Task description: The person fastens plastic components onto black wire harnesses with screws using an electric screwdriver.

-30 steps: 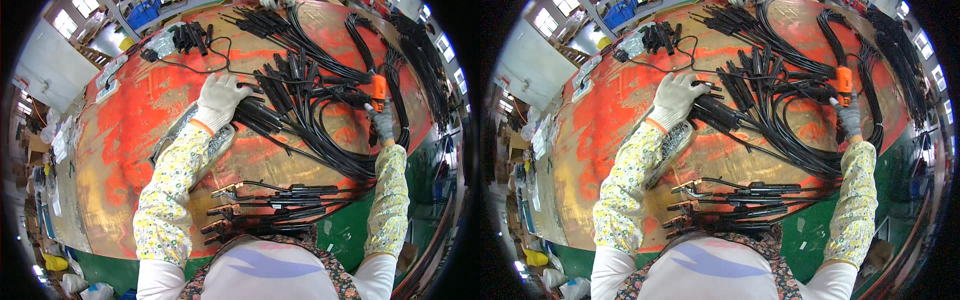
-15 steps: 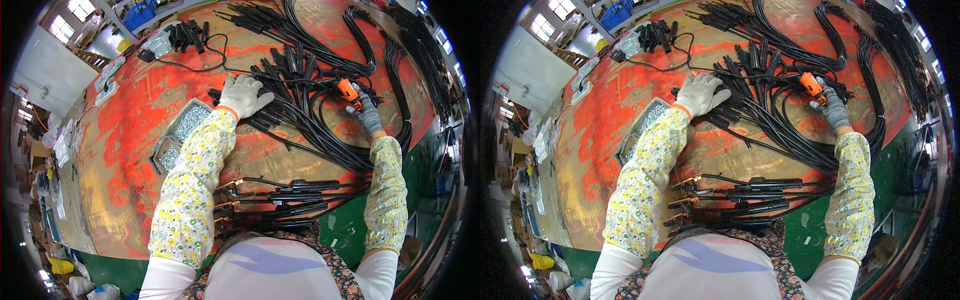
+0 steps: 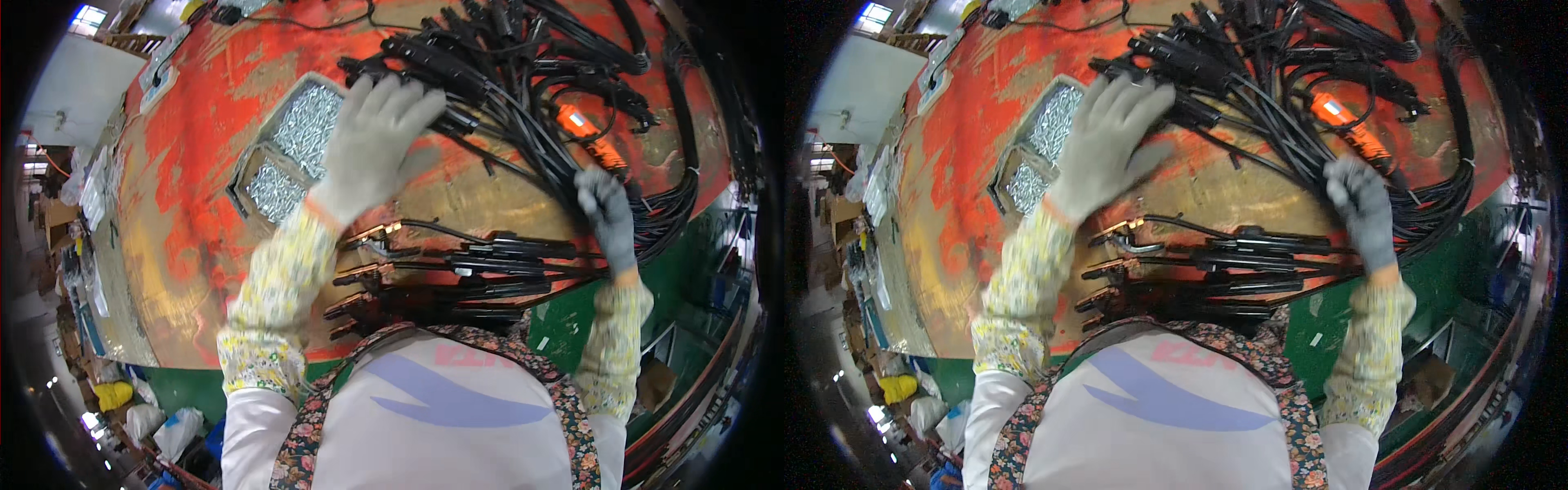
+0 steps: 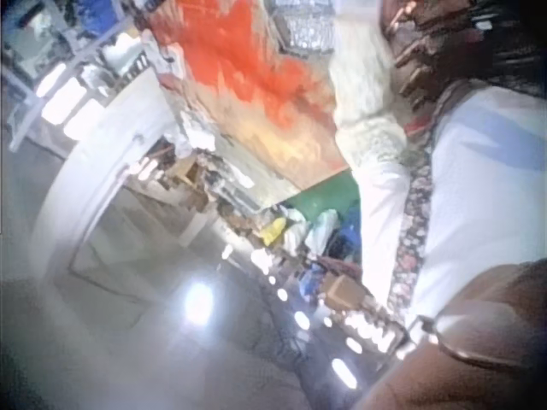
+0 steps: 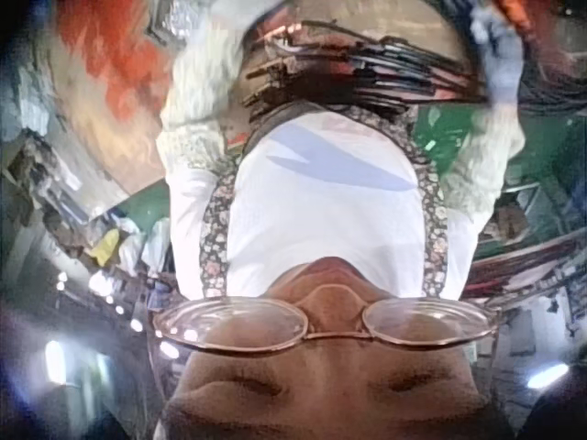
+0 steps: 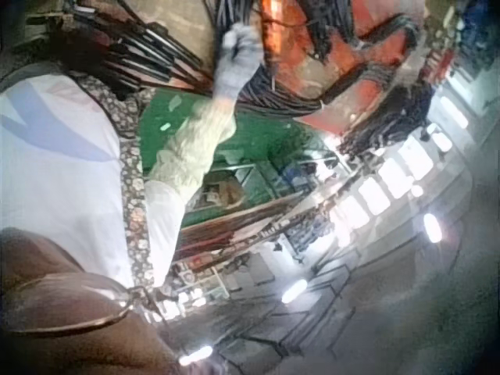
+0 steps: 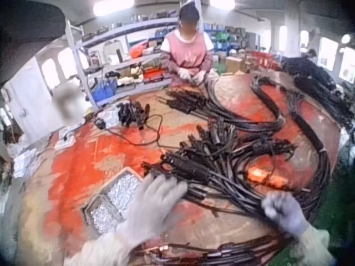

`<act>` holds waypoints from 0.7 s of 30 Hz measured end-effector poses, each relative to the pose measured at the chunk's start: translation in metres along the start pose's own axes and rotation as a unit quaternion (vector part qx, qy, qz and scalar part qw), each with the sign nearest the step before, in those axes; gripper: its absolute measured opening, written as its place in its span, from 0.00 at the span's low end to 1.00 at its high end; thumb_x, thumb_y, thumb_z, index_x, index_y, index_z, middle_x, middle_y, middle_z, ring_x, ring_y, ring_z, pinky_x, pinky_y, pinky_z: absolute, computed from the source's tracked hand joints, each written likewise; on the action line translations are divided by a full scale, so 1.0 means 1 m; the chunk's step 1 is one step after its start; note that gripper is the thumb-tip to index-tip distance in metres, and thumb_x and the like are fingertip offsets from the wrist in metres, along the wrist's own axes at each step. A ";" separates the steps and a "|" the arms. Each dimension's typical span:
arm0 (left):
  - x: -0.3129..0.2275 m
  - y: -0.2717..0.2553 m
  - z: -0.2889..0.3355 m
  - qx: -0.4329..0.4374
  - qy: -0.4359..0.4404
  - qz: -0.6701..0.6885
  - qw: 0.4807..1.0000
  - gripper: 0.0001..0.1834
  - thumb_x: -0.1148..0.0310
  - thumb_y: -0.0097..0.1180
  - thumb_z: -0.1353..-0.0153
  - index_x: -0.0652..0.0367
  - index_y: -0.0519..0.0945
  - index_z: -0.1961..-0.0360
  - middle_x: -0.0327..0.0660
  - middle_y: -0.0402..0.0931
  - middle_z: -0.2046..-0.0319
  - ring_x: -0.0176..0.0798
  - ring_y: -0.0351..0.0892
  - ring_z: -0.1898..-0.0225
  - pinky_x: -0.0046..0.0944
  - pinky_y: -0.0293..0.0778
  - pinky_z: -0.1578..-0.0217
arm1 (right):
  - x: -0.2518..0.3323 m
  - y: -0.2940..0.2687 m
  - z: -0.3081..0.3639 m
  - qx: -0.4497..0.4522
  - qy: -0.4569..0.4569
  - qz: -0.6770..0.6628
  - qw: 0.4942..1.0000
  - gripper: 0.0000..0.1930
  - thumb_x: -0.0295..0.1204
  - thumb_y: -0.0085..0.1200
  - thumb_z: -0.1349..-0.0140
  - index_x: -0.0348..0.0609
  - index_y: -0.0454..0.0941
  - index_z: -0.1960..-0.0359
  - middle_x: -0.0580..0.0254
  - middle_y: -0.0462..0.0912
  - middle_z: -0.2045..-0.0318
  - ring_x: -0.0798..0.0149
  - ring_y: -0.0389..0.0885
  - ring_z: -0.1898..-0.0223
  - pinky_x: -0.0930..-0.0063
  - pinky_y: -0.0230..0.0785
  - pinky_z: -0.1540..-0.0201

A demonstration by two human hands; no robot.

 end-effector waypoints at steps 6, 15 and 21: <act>-0.037 0.012 0.121 0.396 -0.031 0.024 0.918 0.16 0.66 0.54 0.46 0.42 0.78 0.54 0.31 0.77 0.71 0.39 0.78 0.67 0.40 0.72 0.67 | 0.025 0.037 0.076 0.140 0.028 0.090 0.986 0.24 0.25 0.63 0.52 0.47 0.76 0.49 0.55 0.77 0.53 0.53 0.73 0.50 0.64 0.63 0.43; -0.036 0.009 0.121 0.351 0.091 -0.095 0.927 0.10 0.67 0.55 0.50 0.42 0.78 0.65 0.29 0.71 0.74 0.33 0.75 0.66 0.35 0.67 0.72 | 0.058 0.049 0.034 0.147 -0.143 0.201 0.958 0.27 0.23 0.61 0.63 0.44 0.73 0.54 0.57 0.75 0.63 0.51 0.74 0.59 0.59 0.66 0.54; -0.030 -0.045 0.091 0.223 0.054 -0.026 0.973 0.11 0.66 0.60 0.53 0.45 0.78 0.65 0.33 0.74 0.71 0.37 0.75 0.67 0.39 0.67 0.70 | 0.107 0.051 0.014 0.120 -0.230 0.156 0.953 0.27 0.29 0.62 0.58 0.49 0.76 0.49 0.64 0.79 0.64 0.57 0.77 0.64 0.64 0.69 0.61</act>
Point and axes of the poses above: each hand's wrist, its own z-axis away from the middle knuckle, its own y-axis out of the palm, x = y × z, the point moved 7 cm from there along -z, towards the middle knuckle
